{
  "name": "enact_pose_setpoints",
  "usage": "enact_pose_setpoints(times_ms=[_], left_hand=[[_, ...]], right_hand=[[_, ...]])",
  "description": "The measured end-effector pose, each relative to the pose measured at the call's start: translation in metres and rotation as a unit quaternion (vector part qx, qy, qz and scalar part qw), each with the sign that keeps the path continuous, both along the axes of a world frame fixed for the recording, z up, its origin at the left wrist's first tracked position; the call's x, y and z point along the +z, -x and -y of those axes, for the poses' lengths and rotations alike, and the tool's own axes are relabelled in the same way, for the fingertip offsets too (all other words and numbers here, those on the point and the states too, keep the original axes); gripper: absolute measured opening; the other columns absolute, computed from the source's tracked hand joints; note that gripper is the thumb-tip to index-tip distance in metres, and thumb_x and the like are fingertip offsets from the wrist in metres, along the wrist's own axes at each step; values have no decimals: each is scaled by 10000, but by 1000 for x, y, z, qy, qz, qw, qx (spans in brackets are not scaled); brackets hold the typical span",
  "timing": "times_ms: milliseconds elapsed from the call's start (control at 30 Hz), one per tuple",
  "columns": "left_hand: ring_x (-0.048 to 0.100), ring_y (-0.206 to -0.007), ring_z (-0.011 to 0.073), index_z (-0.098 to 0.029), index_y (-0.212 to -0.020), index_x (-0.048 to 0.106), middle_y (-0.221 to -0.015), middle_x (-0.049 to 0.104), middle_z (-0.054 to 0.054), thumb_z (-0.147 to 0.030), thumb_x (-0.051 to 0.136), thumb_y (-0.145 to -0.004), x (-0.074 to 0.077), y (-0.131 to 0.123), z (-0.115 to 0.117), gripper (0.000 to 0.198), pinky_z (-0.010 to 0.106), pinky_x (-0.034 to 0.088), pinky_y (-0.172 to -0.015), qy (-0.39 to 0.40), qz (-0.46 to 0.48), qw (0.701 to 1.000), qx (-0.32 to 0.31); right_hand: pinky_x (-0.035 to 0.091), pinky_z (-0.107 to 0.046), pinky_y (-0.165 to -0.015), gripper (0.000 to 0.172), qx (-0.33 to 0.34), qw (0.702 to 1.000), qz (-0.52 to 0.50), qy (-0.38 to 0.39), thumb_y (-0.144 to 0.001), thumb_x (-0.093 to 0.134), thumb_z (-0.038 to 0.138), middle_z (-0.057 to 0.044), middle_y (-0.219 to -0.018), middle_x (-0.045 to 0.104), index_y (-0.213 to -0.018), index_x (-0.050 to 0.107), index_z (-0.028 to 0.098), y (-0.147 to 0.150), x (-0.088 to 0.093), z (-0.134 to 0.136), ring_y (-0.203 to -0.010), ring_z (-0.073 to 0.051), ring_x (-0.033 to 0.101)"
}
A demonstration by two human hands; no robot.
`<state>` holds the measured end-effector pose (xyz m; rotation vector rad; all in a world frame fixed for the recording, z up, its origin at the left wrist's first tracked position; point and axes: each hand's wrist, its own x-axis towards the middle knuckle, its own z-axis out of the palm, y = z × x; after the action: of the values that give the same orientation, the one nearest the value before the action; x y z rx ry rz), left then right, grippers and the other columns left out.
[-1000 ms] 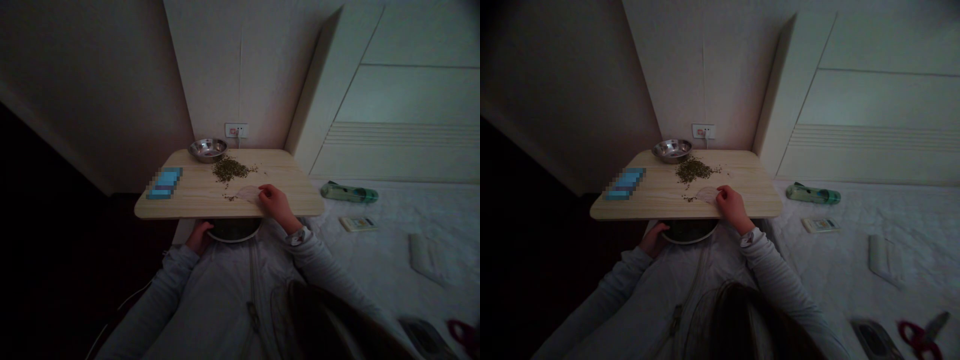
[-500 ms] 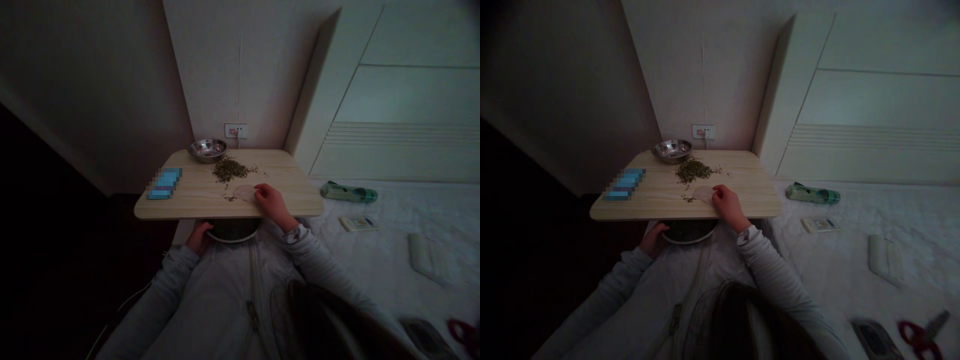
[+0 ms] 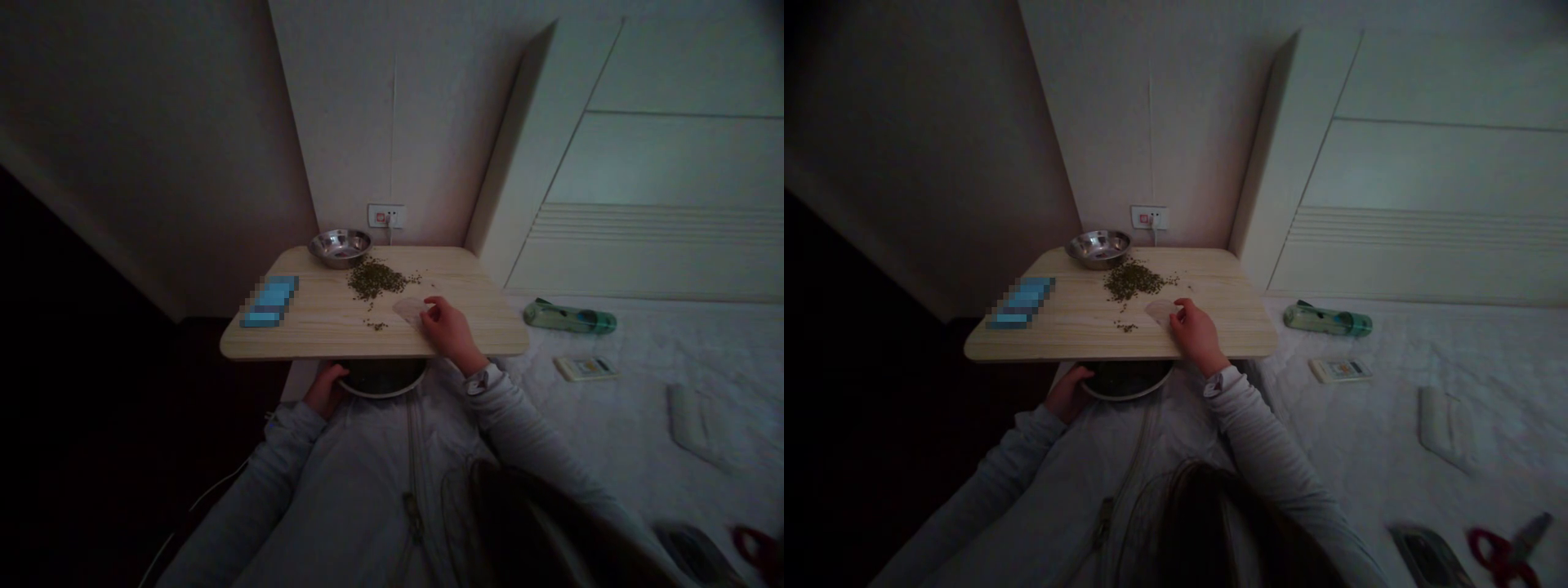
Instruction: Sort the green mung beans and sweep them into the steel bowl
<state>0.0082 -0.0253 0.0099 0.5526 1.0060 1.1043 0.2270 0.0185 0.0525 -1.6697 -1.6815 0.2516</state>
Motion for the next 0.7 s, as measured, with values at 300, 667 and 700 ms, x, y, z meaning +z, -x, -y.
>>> enact_pose_setpoints(times_ms=[300,667,700], left_hand=[[579,-744,192,-183,-743,560,-731,635,-7,-113,511,-520,-3,1,-1,238,284,456,-584,16,2,1000,0],[567,-805,197,-180,-800,544,-782,635,-5,-104,508,-517,-5,2,-2,295,298,452,-643,-1,16,1000,-1],[566,-807,198,-181,-799,543,-780,634,-7,-101,507,-515,-5,2,-2,296,299,451,-645,-1,13,1000,3]], right_hand=[[372,-267,-599,292,-62,998,30,-7,-697,447,304,-46,-733,595,-946,528,174,-44,-1,-30,-636,-145,516],[387,-259,-640,268,-28,999,26,27,-688,467,255,-46,-788,600,-925,557,167,-66,1,-71,-663,-126,515],[388,-258,-636,267,-24,999,16,31,-685,467,246,-46,-780,599,-921,559,162,-68,0,-74,-653,-122,513]])
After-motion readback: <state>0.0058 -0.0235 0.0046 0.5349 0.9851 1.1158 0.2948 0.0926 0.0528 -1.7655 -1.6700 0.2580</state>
